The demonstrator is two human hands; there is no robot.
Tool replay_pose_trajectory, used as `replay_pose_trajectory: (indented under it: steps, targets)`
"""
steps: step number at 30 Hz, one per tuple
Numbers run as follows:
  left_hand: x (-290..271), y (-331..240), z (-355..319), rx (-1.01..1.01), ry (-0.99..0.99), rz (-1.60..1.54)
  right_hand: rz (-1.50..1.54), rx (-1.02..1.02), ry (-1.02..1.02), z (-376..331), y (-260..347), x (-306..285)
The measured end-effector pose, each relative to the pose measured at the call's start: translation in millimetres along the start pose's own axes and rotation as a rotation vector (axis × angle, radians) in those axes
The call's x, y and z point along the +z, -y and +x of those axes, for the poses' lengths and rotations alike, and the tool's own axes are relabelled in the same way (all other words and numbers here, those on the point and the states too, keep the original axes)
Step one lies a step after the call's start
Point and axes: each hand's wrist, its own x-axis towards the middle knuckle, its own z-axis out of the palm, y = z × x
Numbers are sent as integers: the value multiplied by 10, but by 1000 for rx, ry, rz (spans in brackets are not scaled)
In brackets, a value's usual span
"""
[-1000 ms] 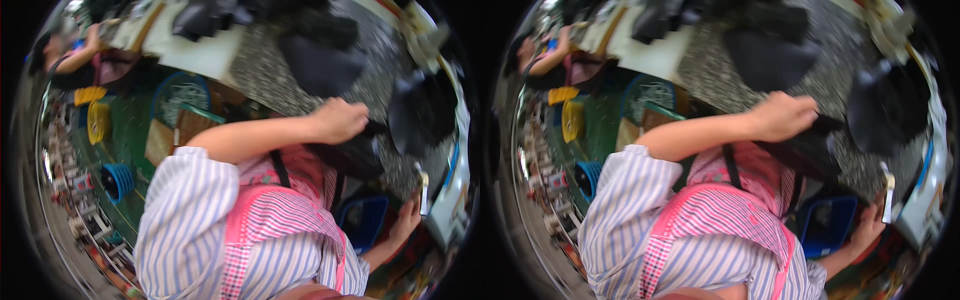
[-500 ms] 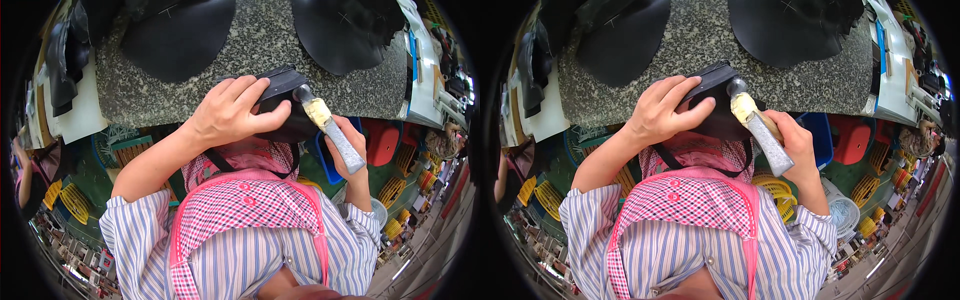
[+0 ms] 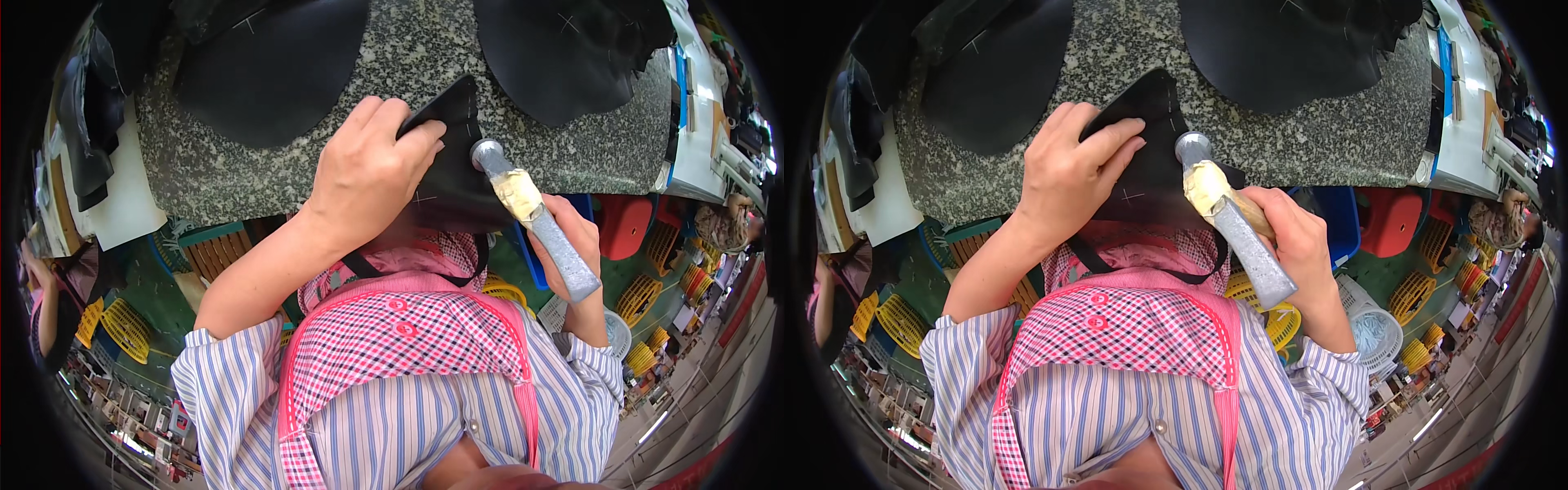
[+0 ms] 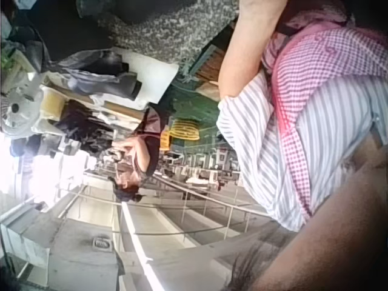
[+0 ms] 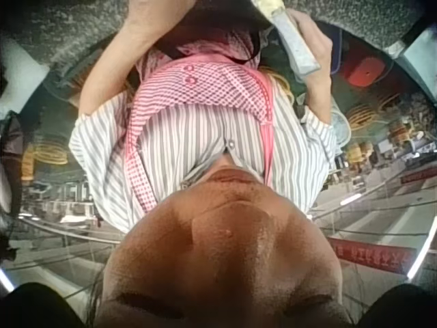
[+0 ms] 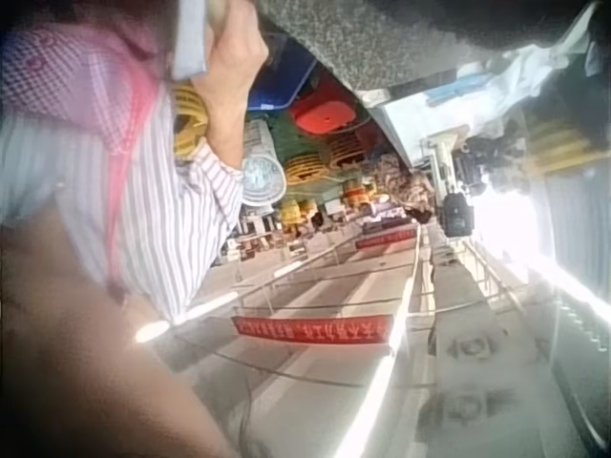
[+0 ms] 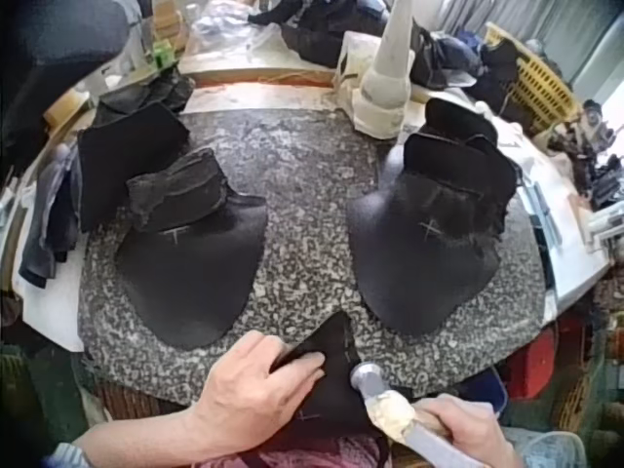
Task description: Hammering the edges and seams of leather shoe components on a marble workbench to flatten and bond them.
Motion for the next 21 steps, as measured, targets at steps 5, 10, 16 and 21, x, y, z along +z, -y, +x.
replay_pose_trajectory:
  steps: [5, 10, 16, 21]
  targets:
    - [5, -16, 33, -50, -17, -21, 158, 92, -27, -17, -23, -25]
    - [20, -12, 27, -67, -32, -29, 85, 118, -188, 86, 119, -137]
    - [28, -23, 33, -60, -27, -48, -224, -139, -99, 313, 51, 1]
    - [6, -14, 10, -34, 4, -31, 109, 91, -188, 334, 180, -85]
